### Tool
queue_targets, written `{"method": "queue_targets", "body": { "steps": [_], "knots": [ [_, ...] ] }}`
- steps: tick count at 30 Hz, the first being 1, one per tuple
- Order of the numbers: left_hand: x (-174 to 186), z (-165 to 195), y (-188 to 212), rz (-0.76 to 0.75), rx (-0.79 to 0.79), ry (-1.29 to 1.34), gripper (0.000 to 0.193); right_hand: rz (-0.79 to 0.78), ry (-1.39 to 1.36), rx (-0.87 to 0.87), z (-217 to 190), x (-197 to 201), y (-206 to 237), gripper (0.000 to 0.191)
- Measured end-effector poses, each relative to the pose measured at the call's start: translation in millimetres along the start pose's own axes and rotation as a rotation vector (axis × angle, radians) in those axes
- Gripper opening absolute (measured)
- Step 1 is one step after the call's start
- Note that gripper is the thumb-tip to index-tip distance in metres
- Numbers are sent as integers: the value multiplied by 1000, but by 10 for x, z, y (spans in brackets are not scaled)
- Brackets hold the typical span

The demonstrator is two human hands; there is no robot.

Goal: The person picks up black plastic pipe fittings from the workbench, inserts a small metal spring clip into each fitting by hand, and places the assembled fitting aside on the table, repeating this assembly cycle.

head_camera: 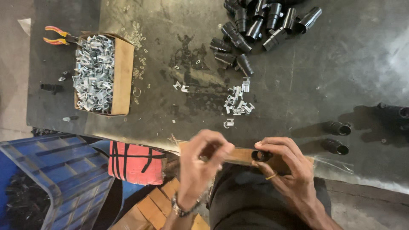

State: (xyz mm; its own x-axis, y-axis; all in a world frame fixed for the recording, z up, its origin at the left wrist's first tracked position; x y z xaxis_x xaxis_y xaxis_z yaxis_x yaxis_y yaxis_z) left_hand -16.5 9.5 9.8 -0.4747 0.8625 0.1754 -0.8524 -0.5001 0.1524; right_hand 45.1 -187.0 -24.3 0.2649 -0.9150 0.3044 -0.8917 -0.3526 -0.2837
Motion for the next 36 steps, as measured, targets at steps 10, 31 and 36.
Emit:
{"method": "queue_targets", "body": {
  "steps": [10,31,36],
  "knots": [
    [-250,138,92,-163,-200,-173,23,8,50,-31,8,37,-7,42],
    [-363,324,119,-163,-420,-449,24,75,107,38,62,37,29,42],
    [-336,309,102,-217,-383,-445,20,69,183,61,26,24,8,39]
  ]
}}
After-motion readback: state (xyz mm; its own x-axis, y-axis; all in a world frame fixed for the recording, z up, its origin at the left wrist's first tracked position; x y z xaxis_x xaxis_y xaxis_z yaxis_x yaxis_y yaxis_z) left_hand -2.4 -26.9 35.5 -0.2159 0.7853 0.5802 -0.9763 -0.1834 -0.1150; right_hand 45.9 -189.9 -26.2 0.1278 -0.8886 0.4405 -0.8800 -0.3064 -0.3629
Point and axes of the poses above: each hand's wrist, its own y-axis away from the middle knuckle, its own x-axis out of the back of the hand, z = x × y, the point moved 3 cm from there along -y, towards the middle knuckle, and after that the axes turned 8 degrees about z, right-handed, at the moved point
